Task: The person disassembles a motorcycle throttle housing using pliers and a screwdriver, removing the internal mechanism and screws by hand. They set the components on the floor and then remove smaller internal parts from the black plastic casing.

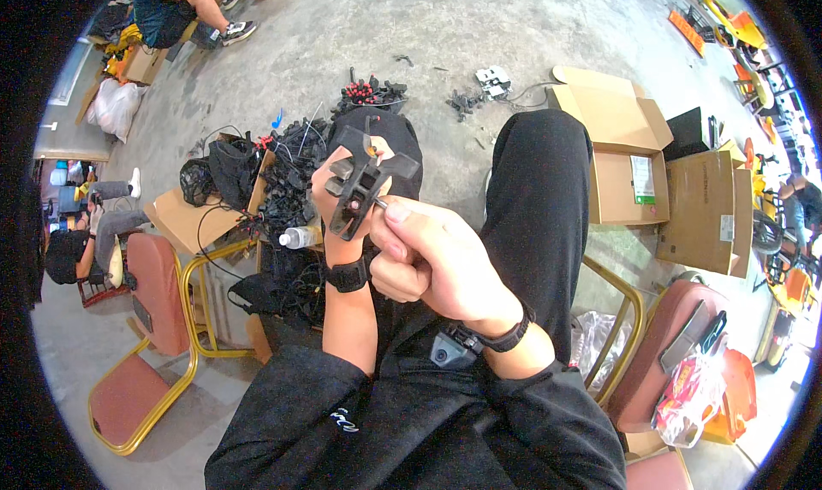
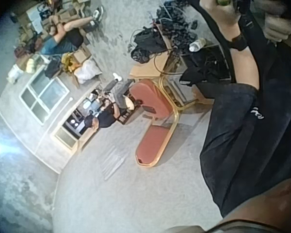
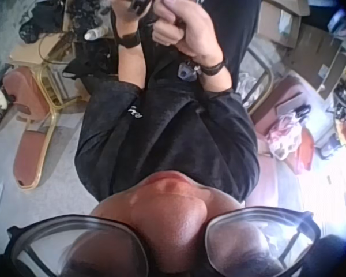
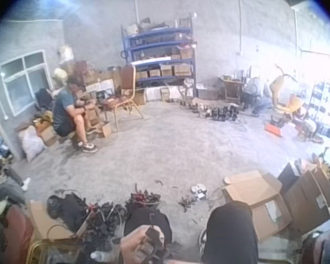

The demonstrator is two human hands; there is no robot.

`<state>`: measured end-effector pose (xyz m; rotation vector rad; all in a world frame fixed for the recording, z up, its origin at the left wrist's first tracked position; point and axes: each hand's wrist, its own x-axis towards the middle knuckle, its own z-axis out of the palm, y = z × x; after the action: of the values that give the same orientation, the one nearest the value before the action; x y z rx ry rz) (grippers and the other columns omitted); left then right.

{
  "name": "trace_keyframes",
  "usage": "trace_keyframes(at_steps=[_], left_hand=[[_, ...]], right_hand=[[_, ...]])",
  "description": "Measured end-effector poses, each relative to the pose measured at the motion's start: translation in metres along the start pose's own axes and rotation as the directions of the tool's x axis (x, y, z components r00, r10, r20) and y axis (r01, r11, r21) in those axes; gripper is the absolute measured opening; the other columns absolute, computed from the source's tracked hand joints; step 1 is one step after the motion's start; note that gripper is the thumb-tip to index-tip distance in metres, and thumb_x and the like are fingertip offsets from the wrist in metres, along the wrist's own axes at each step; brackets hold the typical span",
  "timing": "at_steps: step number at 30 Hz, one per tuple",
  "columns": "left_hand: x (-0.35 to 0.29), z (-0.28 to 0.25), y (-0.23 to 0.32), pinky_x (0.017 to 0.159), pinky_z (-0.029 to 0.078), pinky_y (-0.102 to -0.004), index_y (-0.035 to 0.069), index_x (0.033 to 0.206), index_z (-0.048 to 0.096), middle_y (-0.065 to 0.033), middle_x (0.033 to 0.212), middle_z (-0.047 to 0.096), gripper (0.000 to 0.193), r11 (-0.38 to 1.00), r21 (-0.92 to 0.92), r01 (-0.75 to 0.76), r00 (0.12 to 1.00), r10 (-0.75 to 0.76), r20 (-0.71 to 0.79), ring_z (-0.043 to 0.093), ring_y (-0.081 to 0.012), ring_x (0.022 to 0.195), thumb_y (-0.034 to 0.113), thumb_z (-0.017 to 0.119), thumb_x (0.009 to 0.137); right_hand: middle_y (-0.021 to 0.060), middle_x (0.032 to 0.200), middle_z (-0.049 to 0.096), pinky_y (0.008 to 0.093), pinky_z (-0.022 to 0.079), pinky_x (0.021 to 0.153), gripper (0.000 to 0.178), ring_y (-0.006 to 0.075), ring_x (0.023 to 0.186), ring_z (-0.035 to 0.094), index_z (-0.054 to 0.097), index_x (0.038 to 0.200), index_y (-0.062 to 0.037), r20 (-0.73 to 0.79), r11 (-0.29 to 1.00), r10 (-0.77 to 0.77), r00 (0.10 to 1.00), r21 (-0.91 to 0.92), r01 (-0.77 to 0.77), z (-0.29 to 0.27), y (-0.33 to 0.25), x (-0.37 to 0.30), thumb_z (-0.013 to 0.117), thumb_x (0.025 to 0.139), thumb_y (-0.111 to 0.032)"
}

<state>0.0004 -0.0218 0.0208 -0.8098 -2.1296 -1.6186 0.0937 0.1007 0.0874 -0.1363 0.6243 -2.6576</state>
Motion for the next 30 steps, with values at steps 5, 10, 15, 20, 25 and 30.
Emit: trace_keyframes(at_steps=[5,10,15,20,25,30], left_hand=[[0.002,0.001,0.000,0.060,0.046,-0.0274,0.000,0.076,0.055,-0.0104,0.074,0.058,0.031,0.998,-0.037,-0.043,0.999,0.044,0.032,0.059,-0.0229,0.066,0.023,0.072,0.065],[0.001,0.001,0.002,0.060,0.046,-0.0278,-0.001,0.077,0.055,-0.0103,0.074,0.058,0.034,0.999,-0.037,0.004,1.000,-0.003,0.031,0.059,-0.0235,0.066,0.026,0.072,0.065],[-0.001,0.002,0.001,0.060,0.046,-0.0274,-0.001,0.077,0.055,-0.0098,0.073,0.058,0.033,0.999,-0.011,0.047,0.999,-0.047,0.000,0.059,-0.0216,0.066,0.023,0.073,0.064],[0.002,0.001,0.005,0.060,0.045,-0.0266,-0.002,0.076,0.055,-0.0098,0.071,0.058,0.024,0.999,-0.053,-0.012,1.000,0.012,0.011,0.058,-0.0208,0.065,0.010,0.070,0.061],[-0.001,0.002,-0.002,0.060,0.045,-0.0259,-0.002,0.076,0.054,-0.0102,0.072,0.057,0.024,0.997,-0.078,0.007,1.000,-0.009,-0.018,0.058,-0.0205,0.065,0.011,0.069,0.062],[-0.002,0.001,-0.006,0.060,0.044,-0.0258,-0.002,0.076,0.053,-0.0100,0.072,0.056,0.032,0.997,-0.078,0.016,1.000,-0.017,-0.013,0.057,-0.0202,0.065,0.024,0.070,0.066]], right_hand=[[-0.0011,0.050,0.035,0.0233,0.028,0.043,0.023,0.0091,0.041,0.031,0.042,0.071,-0.0046,-0.176,0.745,-0.365,0.914,-0.644,0.173,0.002,0.011,0.002,0.040,0.093,-0.013],[0.0080,0.051,0.043,0.0347,0.038,0.047,0.012,0.0269,0.045,0.044,0.049,0.066,-0.0039,0.410,-0.452,-0.594,0.693,-0.882,0.135,-0.017,0.004,0.016,0.057,0.075,-0.005],[0.0082,0.050,0.043,0.0360,0.036,0.046,0.017,0.0277,0.045,0.044,0.049,0.064,-0.0041,0.298,-0.178,-0.510,0.807,-0.954,0.240,-0.015,-0.002,0.007,0.056,0.079,-0.008],[0.0084,0.051,0.045,0.0366,0.037,0.047,0.017,0.0279,0.047,0.047,0.050,0.066,-0.0037,0.242,-0.079,-0.517,0.821,-0.969,0.235,-0.015,-0.002,0.006,0.054,0.081,-0.009],[0.0079,0.051,0.045,0.0366,0.037,0.047,0.017,0.0271,0.047,0.047,0.050,0.066,-0.0039,0.237,-0.033,-0.498,0.834,-0.966,0.255,-0.013,-0.002,0.006,0.055,0.080,-0.010],[0.0085,0.055,0.048,0.0327,0.037,0.050,0.015,0.0259,0.053,0.049,0.052,0.065,-0.0049,0.265,-0.263,-0.528,0.807,-0.954,0.142,-0.013,-0.007,0.003,0.056,0.079,-0.009]])
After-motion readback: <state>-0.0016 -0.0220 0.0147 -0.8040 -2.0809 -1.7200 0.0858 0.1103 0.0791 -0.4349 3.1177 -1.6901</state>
